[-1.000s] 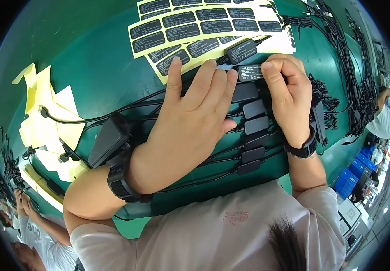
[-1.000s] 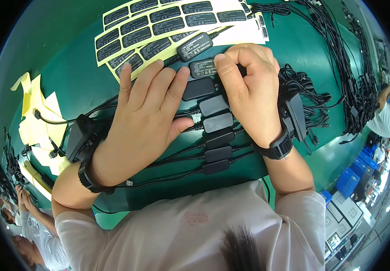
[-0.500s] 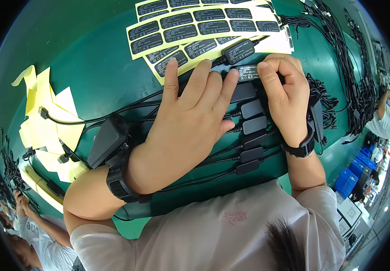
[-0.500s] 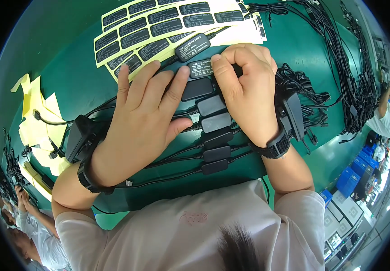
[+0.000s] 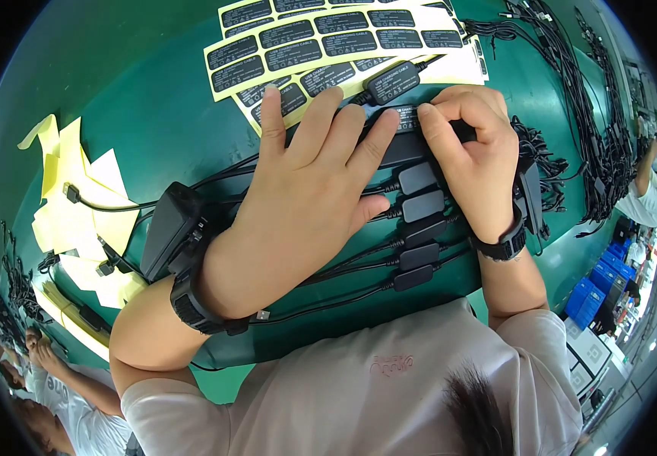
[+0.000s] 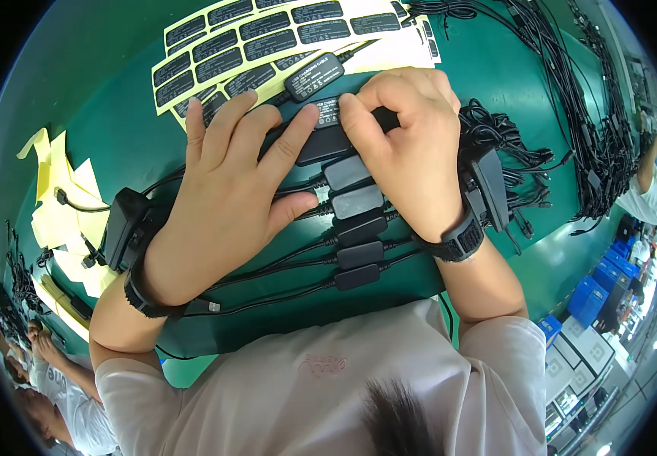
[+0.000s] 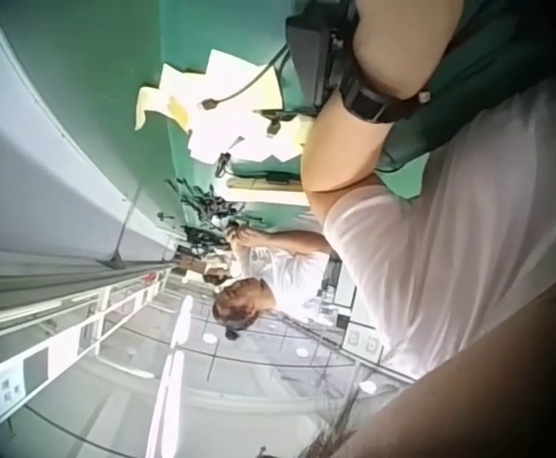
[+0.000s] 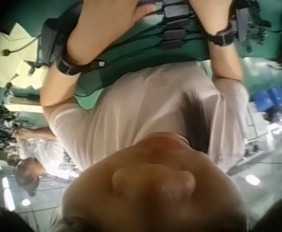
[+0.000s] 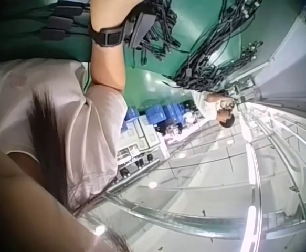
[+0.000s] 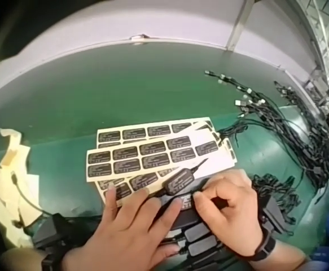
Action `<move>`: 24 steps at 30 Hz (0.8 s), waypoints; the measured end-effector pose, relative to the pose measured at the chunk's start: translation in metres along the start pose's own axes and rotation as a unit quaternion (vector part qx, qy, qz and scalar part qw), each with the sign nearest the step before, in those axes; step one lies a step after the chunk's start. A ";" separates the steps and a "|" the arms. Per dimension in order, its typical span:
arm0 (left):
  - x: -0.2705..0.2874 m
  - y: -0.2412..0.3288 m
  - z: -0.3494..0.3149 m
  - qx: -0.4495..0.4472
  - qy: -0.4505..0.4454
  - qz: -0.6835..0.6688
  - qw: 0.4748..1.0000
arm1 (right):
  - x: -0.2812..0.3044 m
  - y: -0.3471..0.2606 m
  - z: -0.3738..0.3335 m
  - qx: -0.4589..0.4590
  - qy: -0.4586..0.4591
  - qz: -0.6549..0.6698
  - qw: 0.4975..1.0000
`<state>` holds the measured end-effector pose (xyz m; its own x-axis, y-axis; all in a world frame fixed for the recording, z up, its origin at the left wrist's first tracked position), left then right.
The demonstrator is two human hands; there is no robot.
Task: The person peels a label from a sheet, presses it onto the plastic housing of a charging cable, and repeats this process for several cables. After labeling the cables, the person gathers them together and places the bundle into a blue bin.
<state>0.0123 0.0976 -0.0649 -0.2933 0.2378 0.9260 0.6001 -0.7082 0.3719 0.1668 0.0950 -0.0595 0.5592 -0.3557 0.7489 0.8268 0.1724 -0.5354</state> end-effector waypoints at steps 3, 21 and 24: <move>0.000 0.000 0.000 -0.002 -0.007 0.021 1.000 | 0.002 -0.006 0.002 0.033 0.000 -0.026 0.999; -0.001 0.003 0.000 -0.007 -0.017 0.064 0.998 | 0.004 0.002 0.007 -0.025 -0.080 -0.015 0.996; -0.001 0.004 0.000 -0.008 -0.020 0.064 0.998 | 0.004 0.004 0.005 -0.006 -0.063 -0.002 0.998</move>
<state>0.0148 0.0948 -0.0644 -0.1844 0.1704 0.9680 0.6182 -0.7455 0.2490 0.1731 0.0990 -0.0565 0.5602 -0.2382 0.7934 0.8283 0.1602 -0.5368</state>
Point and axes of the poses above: each hand's wrist, its own z-axis towards the middle knuckle, its own x-axis out of the back of the hand, y = z × x, the point moved 6 cm from there along z, towards the middle knuckle, and after that the axes turned 1 degree about x, right-handed, at the moved point
